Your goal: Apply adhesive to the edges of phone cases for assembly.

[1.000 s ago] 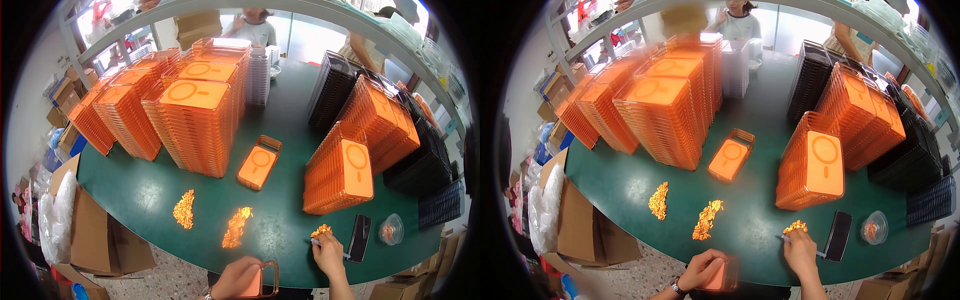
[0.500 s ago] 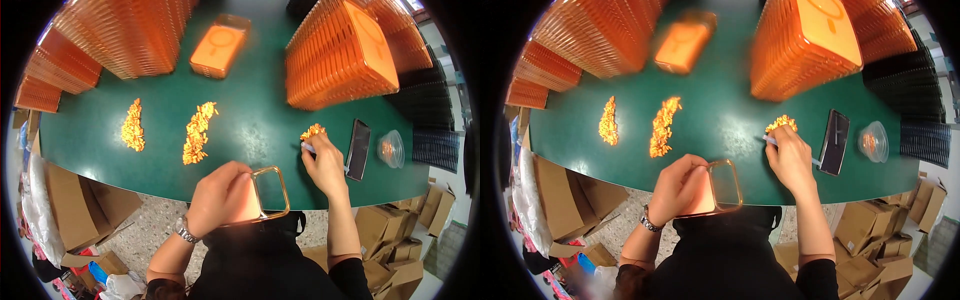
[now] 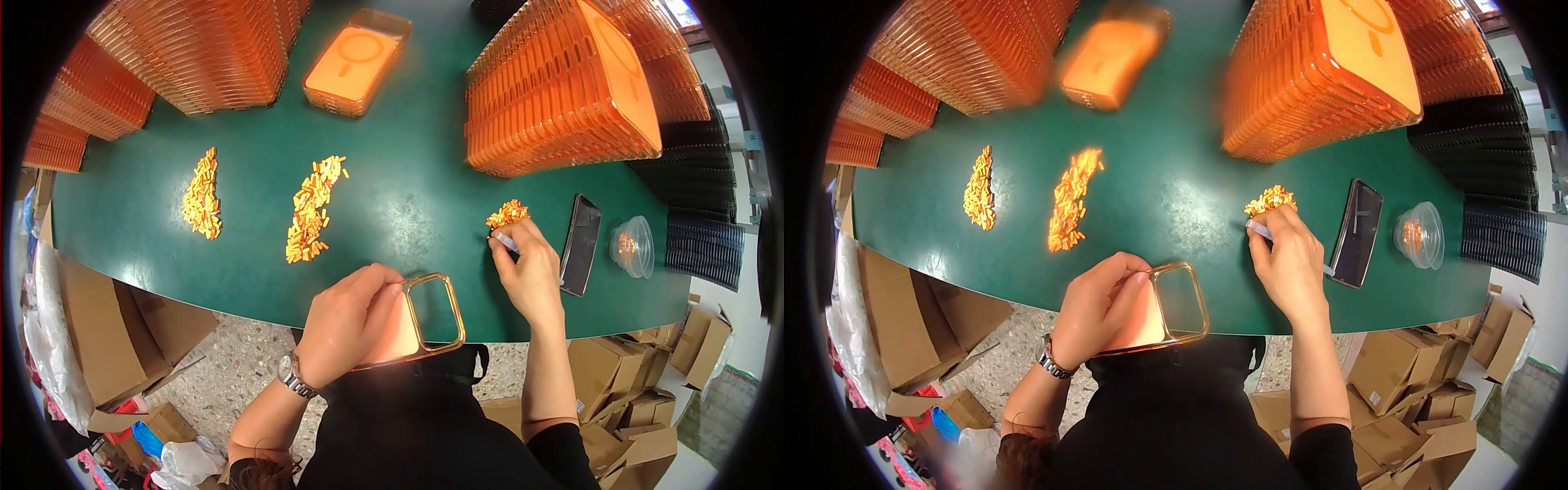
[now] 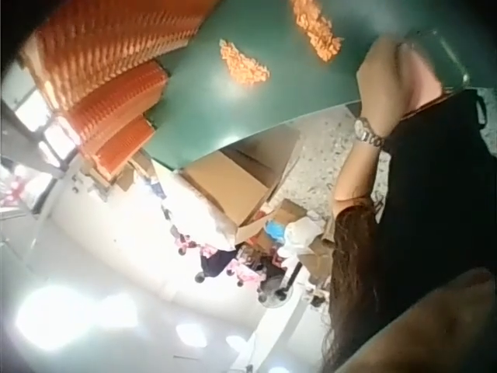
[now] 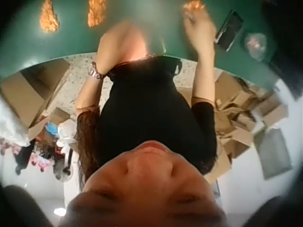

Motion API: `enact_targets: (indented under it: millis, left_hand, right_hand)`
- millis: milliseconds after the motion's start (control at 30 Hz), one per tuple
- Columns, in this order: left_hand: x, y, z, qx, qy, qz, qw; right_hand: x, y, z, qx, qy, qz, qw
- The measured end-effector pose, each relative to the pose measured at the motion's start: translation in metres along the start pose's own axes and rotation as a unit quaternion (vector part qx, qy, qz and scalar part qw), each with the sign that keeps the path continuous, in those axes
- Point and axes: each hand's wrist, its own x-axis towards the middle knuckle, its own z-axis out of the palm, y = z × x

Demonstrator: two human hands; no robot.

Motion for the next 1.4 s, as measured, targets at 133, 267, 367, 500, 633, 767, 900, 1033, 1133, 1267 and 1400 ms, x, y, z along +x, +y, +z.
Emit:
enact_targets:
  millis: [133, 267, 367, 500, 633, 767, 900, 1033, 1133, 1267, 1400]
  left_hand:
    - [0.004, 0.004, -0.001, 0.015, 0.0, 0.003, 1.0]
    - [0.009, 0.003, 0.002, 0.043, -0.001, 0.0, 0.999]
    - [0.007, 0.0, 0.004, 0.083, -0.004, 0.008, 0.996]
    - [0.01, 0.002, 0.007, 0.104, -0.003, 0.02, 0.994]
    - [0.009, 0.003, 0.01, 0.139, 0.002, 0.023, 0.99]
    - [0.009, 0.003, 0.011, 0.142, 0.006, 0.025, 0.99]
    - [0.01, 0.005, 0.008, 0.159, -0.011, 0.027, 0.987]
    - [0.012, 0.003, 0.011, 0.218, 0.008, 0.062, 0.974]
    - [0.014, -0.003, 0.016, 0.272, 0.046, 0.117, 0.954]
    - [0.011, -0.01, 0.023, 0.303, 0.066, 0.145, 0.939]
    - [0.011, -0.012, 0.021, 0.305, 0.07, 0.161, 0.936]
  right_hand:
    - [0.004, 0.0, 0.002, -0.038, -0.002, -0.006, 0.999]
    - [0.002, -0.006, 0.002, 0.046, 0.017, -0.077, 0.996]
    - [-0.006, -0.032, 0.005, 0.08, -0.049, -0.23, 0.969]
    - [-0.01, -0.05, 0.02, -0.038, -0.044, -0.354, 0.934]
    - [-0.003, -0.049, 0.025, -0.105, -0.031, -0.403, 0.909]
    - [-0.004, -0.046, 0.028, -0.094, -0.037, -0.396, 0.913]
    - [-0.007, -0.043, 0.031, -0.04, -0.05, -0.361, 0.93]
    - [-0.011, -0.045, 0.036, 0.021, -0.048, -0.329, 0.943]
    - [-0.01, -0.041, 0.035, 0.029, -0.065, -0.32, 0.945]
    - [-0.01, -0.052, 0.02, 0.003, -0.088, -0.272, 0.958]
    - [-0.015, -0.05, 0.019, -0.119, -0.101, -0.309, 0.938]
